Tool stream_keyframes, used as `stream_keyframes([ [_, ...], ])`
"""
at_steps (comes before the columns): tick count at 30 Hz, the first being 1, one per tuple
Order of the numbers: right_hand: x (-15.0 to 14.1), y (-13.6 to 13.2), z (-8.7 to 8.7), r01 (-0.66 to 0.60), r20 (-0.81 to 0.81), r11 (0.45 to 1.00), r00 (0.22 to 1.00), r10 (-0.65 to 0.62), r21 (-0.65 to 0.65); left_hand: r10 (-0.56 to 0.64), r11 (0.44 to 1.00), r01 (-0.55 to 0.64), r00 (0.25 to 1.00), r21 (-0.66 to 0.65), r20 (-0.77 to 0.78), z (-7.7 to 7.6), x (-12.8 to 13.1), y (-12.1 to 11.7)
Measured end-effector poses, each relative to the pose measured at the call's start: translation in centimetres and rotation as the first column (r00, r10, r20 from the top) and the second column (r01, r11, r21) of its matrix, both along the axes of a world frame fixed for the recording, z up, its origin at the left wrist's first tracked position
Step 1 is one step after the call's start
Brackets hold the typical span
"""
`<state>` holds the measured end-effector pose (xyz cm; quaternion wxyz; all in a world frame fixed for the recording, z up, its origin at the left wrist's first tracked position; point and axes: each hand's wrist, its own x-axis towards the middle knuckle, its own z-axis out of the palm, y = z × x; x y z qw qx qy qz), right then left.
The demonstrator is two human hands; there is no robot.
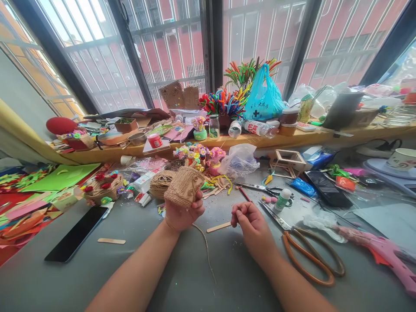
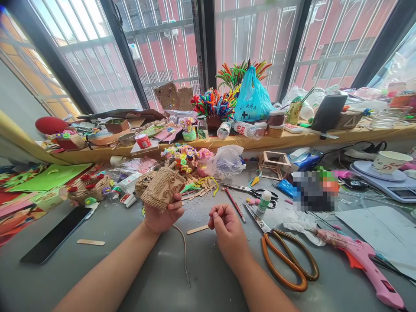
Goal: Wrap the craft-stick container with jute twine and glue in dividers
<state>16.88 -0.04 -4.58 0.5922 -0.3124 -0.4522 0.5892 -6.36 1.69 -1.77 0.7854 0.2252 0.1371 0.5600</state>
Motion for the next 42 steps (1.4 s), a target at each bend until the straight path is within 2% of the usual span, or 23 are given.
stream_keyframes([
  [5, -0.1, -0.2, 0.4, 0.004, 0.014, 1.0, 1.0, -0.004, -0.01, -0.005, 0.999, 0.008, 0.997, 0.038, -0.072, 0.1, 0.0, 0.0],
  [7, -0.1, -0.3, 0.6, 0.003, 0.026, 1.0, 1.0, -0.002, -0.014, 0.036, 0.996, -0.021, 0.982, 0.085, -0.186, 0.0, 0.4, 0.0],
  [8, 0.0, -0.3, 0.7, 0.012, 0.037, 1.0, 0.999, -0.011, -0.011, 0.102, 0.99, -0.07, 0.956, 0.123, -0.277, 0.0, 0.8, 0.0],
  [9, 0.0, -0.4, 0.9, 0.028, 0.05, 1.0, 0.998, -0.028, -0.004, 0.198, 0.974, -0.138, 0.903, 0.177, -0.382, -0.1, 1.2, 0.0],
  [10, 0.1, -0.3, 1.0, 0.05, 0.064, 0.999, 0.997, -0.05, 0.006, 0.312, 0.944, -0.212, 0.816, 0.251, -0.486, -0.2, 1.8, 0.0],
  [12, 0.4, -0.2, 1.1, 0.093, 0.09, 0.995, 0.991, -0.095, 0.026, 0.516, 0.854, -0.298, 0.577, 0.426, -0.633, -0.4, 2.8, -0.1],
  [13, 0.5, -0.1, 1.1, 0.108, 0.099, 0.994, 0.989, -0.111, 0.032, 0.566, 0.823, -0.288, 0.464, 0.489, -0.681, -0.5, 3.3, -0.2],
  [15, 0.7, 0.1, 1.0, 0.119, 0.109, 0.992, 0.986, -0.123, 0.04, 0.58, 0.815, -0.217, 0.32, 0.538, -0.749, -0.8, 4.0, -0.3],
  [17, 0.8, 0.1, 0.9, 0.115, 0.121, 0.992, 0.985, -0.121, 0.055, 0.548, 0.837, -0.165, 0.274, 0.522, -0.791, -1.2, 4.3, -0.3],
  [20, 0.9, 0.0, 0.9, 0.091, 0.15, 0.992, 0.983, -0.104, 0.091, 0.502, 0.865, -0.146, 0.28, 0.48, -0.818, -1.5, 4.2, -0.2],
  [22, 1.1, -0.2, 0.9, 0.079, 0.193, 0.985, 0.975, -0.108, 0.15, 0.508, 0.862, -0.164, 0.289, 0.48, -0.812, -1.2, 3.9, -0.2],
  [23, 1.2, -0.3, 1.0, 0.07, 0.233, 0.975, 0.965, -0.119, 0.209, 0.54, 0.842, -0.187, 0.288, 0.507, -0.791, -0.8, 3.6, -0.3],
  [25, 1.3, -0.6, 1.0, 0.008, 0.334, 0.928, 0.932, -0.142, 0.373, 0.657, 0.754, -0.26, 0.258, 0.604, -0.708, 0.5, 3.1, -0.8],
  [27, 1.2, -0.9, 0.8, -0.104, 0.424, 0.841, 0.892, -0.157, 0.531, 0.751, 0.659, -0.297, 0.205, 0.691, -0.628, 2.3, 2.5, -1.8],
  [28, 1.1, -1.0, 0.7, -0.154, 0.451, 0.796, 0.877, -0.162, 0.586, 0.752, 0.658, -0.274, 0.197, 0.702, -0.629, 3.3, 2.2, -2.4],
  [29, 1.0, -1.2, 0.7, -0.193, 0.471, 0.753, 0.865, -0.172, 0.629, 0.725, 0.689, -0.213, 0.232, 0.693, -0.649, 4.1, 1.9, -3.0],
  [31, 0.7, -1.6, 0.6, -0.242, 0.506, 0.688, 0.837, -0.208, 0.684, 0.573, 0.783, 0.036, 0.347, 0.621, -0.742, 5.2, 1.6, -4.3],
  [32, 0.6, -1.7, 0.7, -0.261, 0.523, 0.668, 0.822, -0.225, 0.697, 0.503, 0.791, 0.166, 0.371, 0.589, -0.78, 5.4, 1.4, -4.8],
  [34, 0.6, -1.9, 1.1, -0.302, 0.557, 0.642, 0.796, -0.237, 0.705, 0.453, 0.774, 0.291, 0.366, 0.562, -0.813, 5.3, 1.2, -5.6],
  [36, 0.6, -2.1, 1.6, -0.334, 0.577, 0.629, 0.784, -0.229, 0.702, 0.442, 0.786, 0.283, 0.366, 0.55, -0.819, 4.6, 1.1, -5.9],
  [38, 0.7, -2.2, 1.9, -0.347, 0.579, 0.619, 0.785, -0.221, 0.705, 0.392, 0.833, 0.231, 0.394, 0.502, -0.831, 3.8, 1.0, -6.0],
  [42, 0.6, -2.4, 2.0, -0.329, 0.546, 0.582, 0.801, -0.245, 0.744, 0.145, 0.926, 0.226, 0.529, 0.304, -0.836, 3.0, 0.8, -5.6],
])
